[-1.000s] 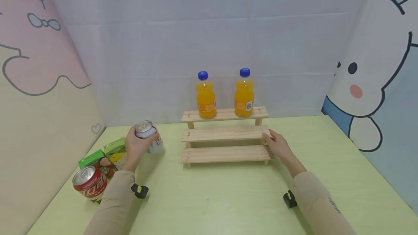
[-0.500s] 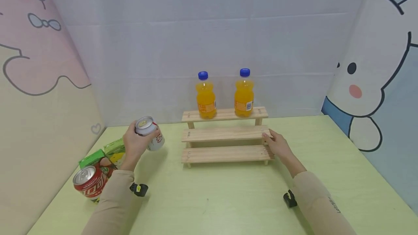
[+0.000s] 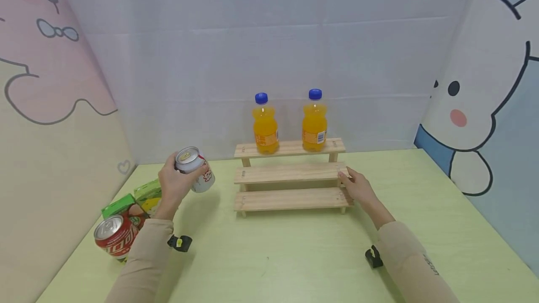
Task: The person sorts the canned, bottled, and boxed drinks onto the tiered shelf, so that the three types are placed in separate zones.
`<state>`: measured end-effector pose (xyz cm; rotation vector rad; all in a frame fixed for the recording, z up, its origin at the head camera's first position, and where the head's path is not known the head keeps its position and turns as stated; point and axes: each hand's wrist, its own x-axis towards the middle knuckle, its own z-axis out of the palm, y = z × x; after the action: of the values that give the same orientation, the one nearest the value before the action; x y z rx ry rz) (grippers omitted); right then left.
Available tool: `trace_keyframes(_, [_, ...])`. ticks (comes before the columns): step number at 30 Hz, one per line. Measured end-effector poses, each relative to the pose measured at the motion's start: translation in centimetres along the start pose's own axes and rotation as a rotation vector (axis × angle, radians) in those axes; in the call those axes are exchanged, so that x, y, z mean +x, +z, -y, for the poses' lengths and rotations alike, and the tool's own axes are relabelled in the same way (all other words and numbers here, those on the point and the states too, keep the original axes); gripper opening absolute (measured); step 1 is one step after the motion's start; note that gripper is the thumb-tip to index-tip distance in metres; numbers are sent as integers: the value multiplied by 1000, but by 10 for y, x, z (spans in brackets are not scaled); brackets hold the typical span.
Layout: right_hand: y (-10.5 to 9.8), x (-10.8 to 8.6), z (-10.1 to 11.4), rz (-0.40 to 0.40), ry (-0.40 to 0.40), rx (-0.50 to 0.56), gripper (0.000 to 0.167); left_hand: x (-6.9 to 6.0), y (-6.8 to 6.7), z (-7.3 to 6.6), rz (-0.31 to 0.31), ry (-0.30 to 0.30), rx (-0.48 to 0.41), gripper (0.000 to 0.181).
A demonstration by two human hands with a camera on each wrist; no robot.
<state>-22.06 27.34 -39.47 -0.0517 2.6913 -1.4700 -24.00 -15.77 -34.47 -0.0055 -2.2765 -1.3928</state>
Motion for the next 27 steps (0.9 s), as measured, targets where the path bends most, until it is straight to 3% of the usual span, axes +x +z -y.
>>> trace_keyframes(7, [0,1,-2,-3,2,4,63,-1,4,-4,28,8,-7,73])
trace_keyframes(17, [-1,1,-5,-2,2,67,61,-2,12,-8,21,61,-14,73])
trace_keyframes(27, [-1,1,-3,-5,-7,4,63,-4,19,-14,28,101,-12,72])
